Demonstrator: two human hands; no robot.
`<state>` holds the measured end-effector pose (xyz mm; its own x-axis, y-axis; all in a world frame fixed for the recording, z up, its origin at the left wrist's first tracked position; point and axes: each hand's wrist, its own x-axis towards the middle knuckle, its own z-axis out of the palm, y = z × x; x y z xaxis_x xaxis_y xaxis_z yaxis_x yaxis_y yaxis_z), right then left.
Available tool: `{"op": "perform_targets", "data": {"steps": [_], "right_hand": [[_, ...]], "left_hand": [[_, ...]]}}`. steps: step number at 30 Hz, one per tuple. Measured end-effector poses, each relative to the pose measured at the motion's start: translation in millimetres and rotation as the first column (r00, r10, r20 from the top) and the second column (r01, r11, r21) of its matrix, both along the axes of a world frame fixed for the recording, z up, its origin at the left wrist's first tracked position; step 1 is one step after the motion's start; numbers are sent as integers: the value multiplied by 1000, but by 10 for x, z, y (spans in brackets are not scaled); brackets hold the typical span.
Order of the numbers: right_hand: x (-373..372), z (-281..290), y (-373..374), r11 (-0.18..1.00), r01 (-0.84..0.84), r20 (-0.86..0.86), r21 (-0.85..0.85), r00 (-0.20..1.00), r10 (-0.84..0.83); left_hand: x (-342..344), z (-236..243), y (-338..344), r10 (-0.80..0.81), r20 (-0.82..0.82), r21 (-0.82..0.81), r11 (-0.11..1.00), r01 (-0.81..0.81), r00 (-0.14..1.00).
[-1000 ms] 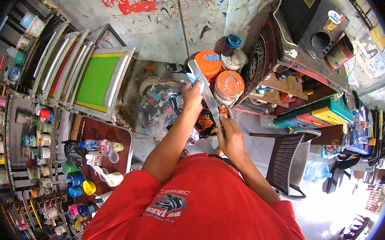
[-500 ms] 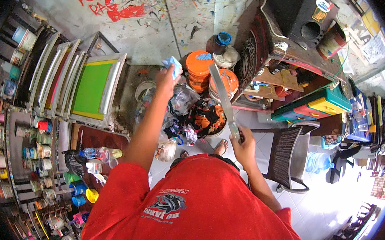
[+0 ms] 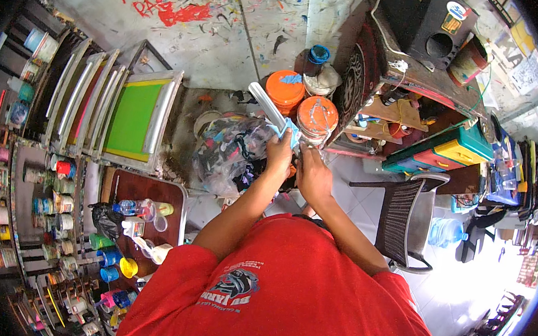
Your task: The person cleans a squeegee with a cloth, then scoops yellow ink from a bucket and spreads it evenly across a screen printing frame using the squeegee. The person handles the squeegee, a cloth, a yellow ink bucket, and the screen frame.
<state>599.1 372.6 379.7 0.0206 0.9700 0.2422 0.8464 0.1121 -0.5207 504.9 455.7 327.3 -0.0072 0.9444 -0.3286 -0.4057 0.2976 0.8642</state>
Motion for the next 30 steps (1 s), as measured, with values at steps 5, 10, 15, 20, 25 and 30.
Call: {"op": "perform_targets", "data": {"steps": [5, 10, 15, 20, 25, 30], "right_hand": [[40, 38, -147, 993, -41, 12, 108, 999, 40], [100, 133, -318, 999, -7, 13, 36, 1000, 6], [71, 200, -491, 999, 24, -5, 26, 1000, -24], [126, 266, -540, 997, 34, 30, 72, 999, -36], [219, 256, -724, 998, 23, 3, 66, 1000, -23], [532, 17, -1054, 993, 111, -43, -44, 993, -113]], "left_hand": [[-32, 42, 75, 30, -46, 53, 998, -27, 998], [-62, 55, 266, 65, -53, 64, 996, -62, 996], [-180, 352, 497, 125, 67, 103, 986, -131, 990], [-269, 462, 730, 114, 47, 58, 991, -117, 992], [-662, 33, 1251, 218, -23, 26, 976, -217, 976], [-1358, -43, 1523, 249, -366, 98, 969, -229, 897]]}}
